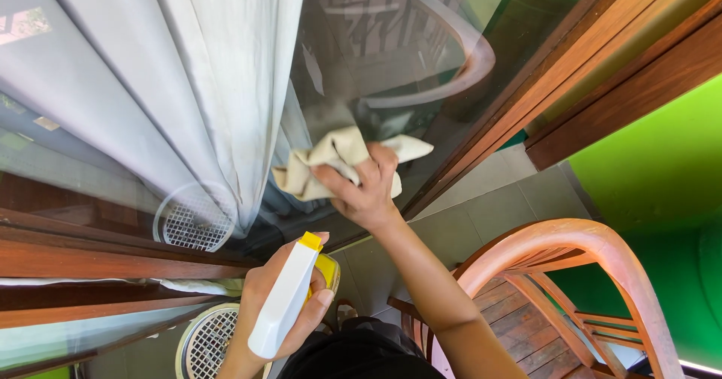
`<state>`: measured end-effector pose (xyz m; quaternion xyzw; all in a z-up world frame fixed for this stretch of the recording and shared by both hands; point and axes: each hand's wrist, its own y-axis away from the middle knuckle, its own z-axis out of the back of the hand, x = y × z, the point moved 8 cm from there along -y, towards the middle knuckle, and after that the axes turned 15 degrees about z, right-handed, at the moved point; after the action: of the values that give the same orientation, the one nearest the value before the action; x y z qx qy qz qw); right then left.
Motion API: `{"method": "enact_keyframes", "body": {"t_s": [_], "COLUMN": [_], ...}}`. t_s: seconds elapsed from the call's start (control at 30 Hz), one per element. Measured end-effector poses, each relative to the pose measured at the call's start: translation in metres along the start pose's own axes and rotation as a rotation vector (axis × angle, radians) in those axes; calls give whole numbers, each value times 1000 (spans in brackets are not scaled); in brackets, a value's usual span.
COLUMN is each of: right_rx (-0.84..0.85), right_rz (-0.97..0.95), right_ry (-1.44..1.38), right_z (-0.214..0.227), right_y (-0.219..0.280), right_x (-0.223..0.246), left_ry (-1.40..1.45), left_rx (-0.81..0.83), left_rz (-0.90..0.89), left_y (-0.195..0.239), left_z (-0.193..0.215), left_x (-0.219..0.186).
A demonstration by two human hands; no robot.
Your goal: Clean a glass door using a spray bottle and a cloth.
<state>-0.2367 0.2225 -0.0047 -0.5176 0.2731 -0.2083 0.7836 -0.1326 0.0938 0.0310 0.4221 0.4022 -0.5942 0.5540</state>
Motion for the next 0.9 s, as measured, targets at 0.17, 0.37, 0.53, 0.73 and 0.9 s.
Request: {"method": "enact_keyframes", "body": {"t_s": [0.17,0.37,0.53,0.73,0.9], "right_rx": [18,-282,-326,-101,-171], "right_rz": [-330,-579,-552,-273,-670], "right_ry": [49,147,179,78,215], "right_z": [-1,58,62,13,32], "right_y": [127,58,4,71,159], "right_x": [-62,-119,-101,-45,-107], "left_ry": [37,47,105,81,44], "left_rx": [15,39,80,103,111], "left_rz": [-12,-36,-43,-51,-39], "left_y": [-6,-9,-11,-15,-18], "left_z": [-1,-6,-14,-24,-29], "left_x": [1,-4,-5,-13,-8]}}
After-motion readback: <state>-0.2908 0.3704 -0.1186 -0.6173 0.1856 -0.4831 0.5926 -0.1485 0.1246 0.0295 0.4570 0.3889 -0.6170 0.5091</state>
